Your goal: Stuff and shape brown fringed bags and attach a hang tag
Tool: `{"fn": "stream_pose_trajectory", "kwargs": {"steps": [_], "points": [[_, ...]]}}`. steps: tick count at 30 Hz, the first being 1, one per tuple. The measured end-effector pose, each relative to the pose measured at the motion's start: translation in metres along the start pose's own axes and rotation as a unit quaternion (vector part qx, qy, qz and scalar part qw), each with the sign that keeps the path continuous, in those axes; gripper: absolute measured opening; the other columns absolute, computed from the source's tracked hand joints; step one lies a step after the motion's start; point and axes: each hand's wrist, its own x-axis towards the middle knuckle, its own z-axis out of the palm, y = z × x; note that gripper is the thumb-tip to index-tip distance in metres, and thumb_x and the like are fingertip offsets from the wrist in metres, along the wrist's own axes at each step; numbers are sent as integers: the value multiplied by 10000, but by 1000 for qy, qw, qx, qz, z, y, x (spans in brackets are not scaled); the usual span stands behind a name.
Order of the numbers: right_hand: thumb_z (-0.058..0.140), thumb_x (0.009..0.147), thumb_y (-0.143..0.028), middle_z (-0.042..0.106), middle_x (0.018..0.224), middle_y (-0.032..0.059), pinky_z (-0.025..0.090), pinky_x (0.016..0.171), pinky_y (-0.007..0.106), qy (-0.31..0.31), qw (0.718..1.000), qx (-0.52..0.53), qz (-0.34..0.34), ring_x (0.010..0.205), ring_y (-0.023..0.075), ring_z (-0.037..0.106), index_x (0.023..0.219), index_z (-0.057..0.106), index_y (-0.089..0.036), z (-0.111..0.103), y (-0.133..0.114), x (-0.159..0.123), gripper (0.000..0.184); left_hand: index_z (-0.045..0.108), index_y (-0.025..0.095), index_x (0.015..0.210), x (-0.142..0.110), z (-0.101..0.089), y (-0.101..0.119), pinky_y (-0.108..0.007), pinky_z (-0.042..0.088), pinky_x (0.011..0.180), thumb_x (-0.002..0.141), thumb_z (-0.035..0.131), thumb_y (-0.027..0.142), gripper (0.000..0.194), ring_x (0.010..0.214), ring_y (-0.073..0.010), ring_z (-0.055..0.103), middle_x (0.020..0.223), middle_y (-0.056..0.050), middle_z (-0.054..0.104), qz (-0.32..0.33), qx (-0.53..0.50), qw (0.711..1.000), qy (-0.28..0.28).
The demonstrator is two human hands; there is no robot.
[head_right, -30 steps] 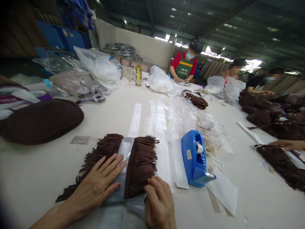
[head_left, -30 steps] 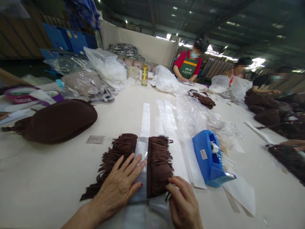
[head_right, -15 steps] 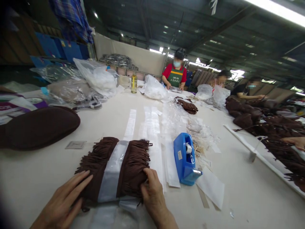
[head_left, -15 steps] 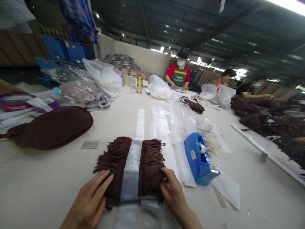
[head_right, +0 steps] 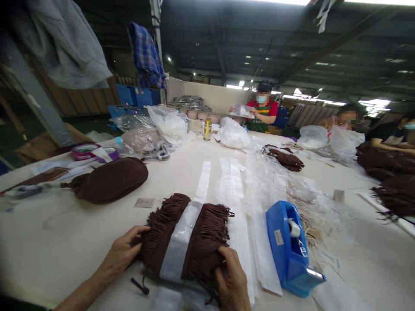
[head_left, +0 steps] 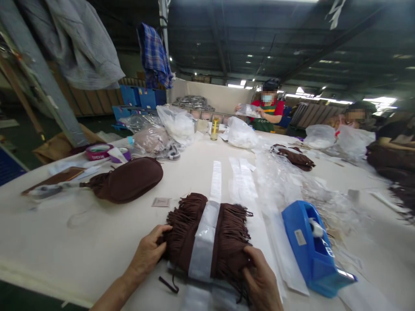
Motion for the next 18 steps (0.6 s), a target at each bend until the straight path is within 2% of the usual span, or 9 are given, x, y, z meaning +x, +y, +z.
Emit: {"fn": "stream_pose_trajectory", "kwargs": {"steps": [2, 4, 7, 12, 15, 18], "points": [[426, 693, -127, 606, 900, 38, 488, 697, 237, -6, 999, -1, 45, 809, 158, 592, 997, 546, -193, 1, -4, 4, 334, 577, 191, 808, 3, 3, 3, -285, 508, 688, 600, 413, 270, 276, 709, -184, 606, 759, -11, 630, -1, 11, 1000, 9], [410, 664, -126, 600, 858, 25, 474, 657, 228, 5, 998, 4, 68, 736, 146, 579, 977, 538, -187, 3, -7, 9, 343, 559, 196, 765, 5, 6, 4, -282, 493, 687, 572, 409, 259, 253, 703, -186, 596, 730, -7, 615, 18, 21, 999, 16], [398, 598, -112, 574, 781, 4, 438, 620, 209, 5, 998, 10, 65, 681, 134, 540, 893, 545, -185, 4, -9, 15, 338, 546, 201, 751, 6, 10, 3, -260, 475, 662, 563, 408, 267, 242, 694, -180, 581, 715, -3, 601, 43, 33, 998, 40], [384, 579, -110, 472, 666, -25, 371, 562, 196, 25, 995, 23, 95, 630, 127, 455, 735, 498, -194, 10, -5, 14, 211, 434, 215, 607, 3, 16, 2, -217, 410, 536, 574, 393, 265, 73, 556, -146, 475, 565, 37, 470, 4, 21, 998, 57], [388, 587, -121, 418, 629, -34, 343, 535, 197, 52, 990, 35, 125, 601, 125, 411, 680, 452, -201, 16, -2, 10, 138, 410, 218, 586, 2, 15, 4, -213, 395, 517, 556, 380, 249, 53, 536, -142, 446, 548, 41, 436, -12, -2, 997, 73], [389, 567, -118, 383, 611, -35, 323, 523, 205, 105, 986, 15, 128, 583, 128, 383, 652, 435, -205, 20, -2, 7, 131, 418, 213, 567, 4, 16, 4, -224, 439, 622, 499, 377, 215, 79, 660, -162, 520, 657, 3, 527, 25, -12, 994, 101]]}}
